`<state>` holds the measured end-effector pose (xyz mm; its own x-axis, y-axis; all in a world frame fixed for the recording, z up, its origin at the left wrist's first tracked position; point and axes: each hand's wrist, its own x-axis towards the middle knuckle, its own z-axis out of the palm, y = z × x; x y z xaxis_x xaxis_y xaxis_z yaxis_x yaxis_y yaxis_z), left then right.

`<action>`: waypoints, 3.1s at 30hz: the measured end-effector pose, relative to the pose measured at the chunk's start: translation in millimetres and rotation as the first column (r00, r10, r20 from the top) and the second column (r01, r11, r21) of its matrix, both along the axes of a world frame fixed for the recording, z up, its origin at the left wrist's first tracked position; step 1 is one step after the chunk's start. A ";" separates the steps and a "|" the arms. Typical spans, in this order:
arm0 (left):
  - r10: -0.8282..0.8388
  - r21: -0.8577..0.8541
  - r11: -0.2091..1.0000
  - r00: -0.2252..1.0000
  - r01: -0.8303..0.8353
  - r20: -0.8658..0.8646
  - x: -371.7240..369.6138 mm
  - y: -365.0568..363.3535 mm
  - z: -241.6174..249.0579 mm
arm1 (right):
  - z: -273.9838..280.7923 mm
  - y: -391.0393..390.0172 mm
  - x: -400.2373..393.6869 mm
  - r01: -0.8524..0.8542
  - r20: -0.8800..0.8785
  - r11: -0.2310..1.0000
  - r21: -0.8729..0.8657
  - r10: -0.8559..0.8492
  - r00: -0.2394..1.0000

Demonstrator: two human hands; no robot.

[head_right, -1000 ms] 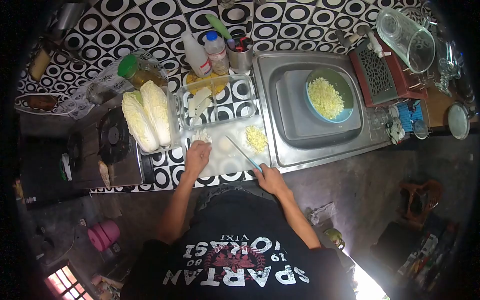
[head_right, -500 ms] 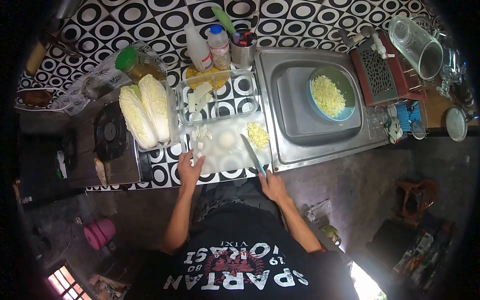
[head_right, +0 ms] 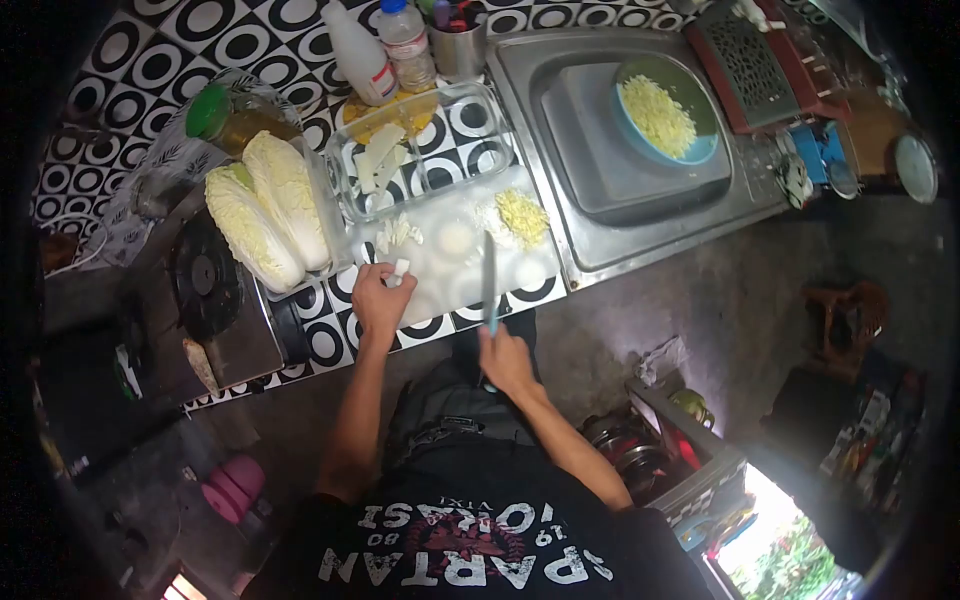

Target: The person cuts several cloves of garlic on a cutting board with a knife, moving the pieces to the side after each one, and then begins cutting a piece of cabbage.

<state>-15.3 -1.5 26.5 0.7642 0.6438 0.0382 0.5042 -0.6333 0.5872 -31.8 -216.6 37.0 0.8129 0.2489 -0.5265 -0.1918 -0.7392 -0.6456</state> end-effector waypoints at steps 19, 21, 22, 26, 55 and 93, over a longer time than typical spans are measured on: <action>0.126 -0.232 0.971 0.957 -0.064 0.263 -76.0 -6.1 30.4 | 1.0 34.5 38.7 -0.287 0.221 0.955 -0.073 0.296 0.929; 0.100 -0.210 0.977 0.965 -0.049 0.241 -67.7 -15.7 29.9 | 2.0 13.4 48.4 -0.298 0.211 0.948 -0.112 0.315 0.925; 0.075 -0.219 0.975 0.965 -0.019 0.250 -59.8 -23.3 31.0 | 3.1 2.1 52.9 -0.268 0.237 0.953 -0.141 0.295 0.926; -0.058 -0.233 0.967 0.978 0.106 0.202 -19.0 -53.2 22.7 | 9.0 -31.2 71.5 -0.208 0.246 0.952 -0.224 0.262 0.933; -0.242 -0.270 0.924 0.962 0.269 0.131 38.9 -92.8 -16.6 | 31.4 -33.1 82.0 -0.464 0.120 0.867 -0.181 0.488 0.865; -0.246 -0.275 0.916 0.950 0.293 0.193 37.0 -87.5 -31.3 | 10.5 1.1 100.1 -0.474 0.063 0.841 -0.260 0.505 0.861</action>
<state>21.7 -89.0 -4.8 0.9103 0.4140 0.0061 0.2296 -0.5169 0.8247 68.2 -215.6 47.4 0.6787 0.5174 -0.5212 0.3044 -0.8441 -0.4415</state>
